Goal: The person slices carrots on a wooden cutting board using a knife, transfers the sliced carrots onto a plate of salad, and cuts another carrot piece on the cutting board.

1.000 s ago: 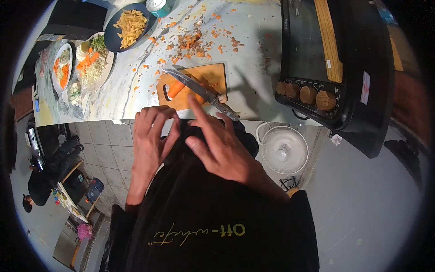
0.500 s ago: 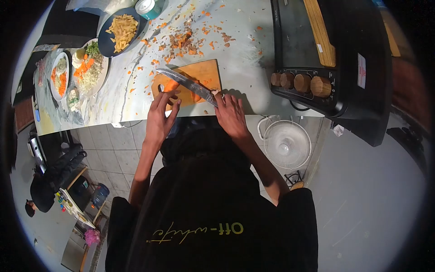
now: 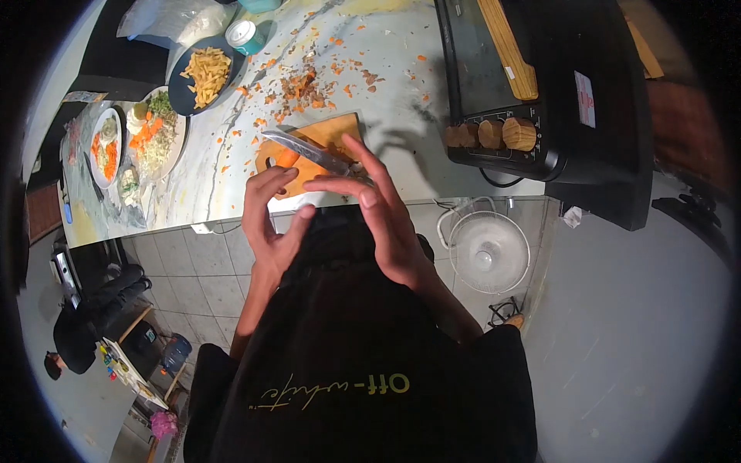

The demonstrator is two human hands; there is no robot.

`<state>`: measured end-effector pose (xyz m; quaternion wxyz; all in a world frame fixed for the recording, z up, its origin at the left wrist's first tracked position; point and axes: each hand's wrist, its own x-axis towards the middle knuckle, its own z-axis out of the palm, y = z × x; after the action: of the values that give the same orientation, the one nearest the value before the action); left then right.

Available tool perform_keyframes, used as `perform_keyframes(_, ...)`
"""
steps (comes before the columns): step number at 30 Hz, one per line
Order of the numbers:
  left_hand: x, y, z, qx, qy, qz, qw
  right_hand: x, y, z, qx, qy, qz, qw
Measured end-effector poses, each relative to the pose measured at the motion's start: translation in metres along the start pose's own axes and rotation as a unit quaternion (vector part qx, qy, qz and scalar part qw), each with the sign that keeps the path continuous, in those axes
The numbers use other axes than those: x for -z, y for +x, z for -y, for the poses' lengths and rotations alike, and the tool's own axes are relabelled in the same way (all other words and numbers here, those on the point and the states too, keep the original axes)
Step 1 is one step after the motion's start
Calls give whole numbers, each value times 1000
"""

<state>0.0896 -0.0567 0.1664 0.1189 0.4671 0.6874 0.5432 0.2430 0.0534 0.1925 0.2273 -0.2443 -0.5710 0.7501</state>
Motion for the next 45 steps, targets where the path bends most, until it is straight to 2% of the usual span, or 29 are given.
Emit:
perform_keyframes(2,2,12,-16,-38,18,12,999,-4,-2,9,20,-32,30,999)
perform_keyframes(6,2,18,-17,-125,47,32,991,-12,-9,29,-4,-32,46,998)
perform_keyframes(14,8,11,-21,-89,39,29,995,-14,-8,30,43,-46,50,997)
perform_keyframes(16,18,14,-12,-118,95,36,988,-5,-8,21,-10,-93,41,995)
perform_keyframes(17,23,18,-15,-62,97,18,993,8,-3,-21,40,-122,18,992)
perform_keyframes(18,27,14,2,-27,97,-20,995,15,0,-25,-55,-198,-22,978)
perform_keyframes(20,42,11,27,27,103,-28,994,40,-4,-93,-16,-425,-92,900)
perform_keyframes(21,43,12,33,51,110,-35,992,48,-7,-115,-13,-425,-95,900)
perform_keyframes(23,45,9,50,91,117,-24,989,59,-14,-149,-28,-571,-63,818)
perform_keyframes(24,47,4,62,106,117,-6,987,59,-14,-162,-27,-569,-66,819)
perform_keyframes(27,45,-5,88,101,126,72,984,62,-13,-184,-41,-636,-19,770)
perform_keyframes(29,41,-6,105,83,120,105,984,64,-11,-189,-53,-630,-20,775)
perform_keyframes(34,32,8,134,34,99,103,989,63,-24,-192,-53,-621,-35,782)
perform_keyframes(36,28,7,145,17,98,94,991,56,-34,-189,80,-600,-83,792)
perform_keyframes(37,26,8,150,-55,96,118,987,50,-37,-184,79,-600,-82,791)
perform_keyframes(39,15,6,164,-169,83,160,969,37,-40,-172,-63,-520,-119,843)
perform_keyframes(40,10,6,159,-172,109,212,956,30,-42,-164,-65,-520,-123,843)
perform_keyframes(42,-6,7,144,-139,190,274,932,21,-49,-152,-172,-446,-169,862)
perform_keyframes(45,-31,5,156,-150,237,304,911,13,-65,-164,-184,-390,-211,877)
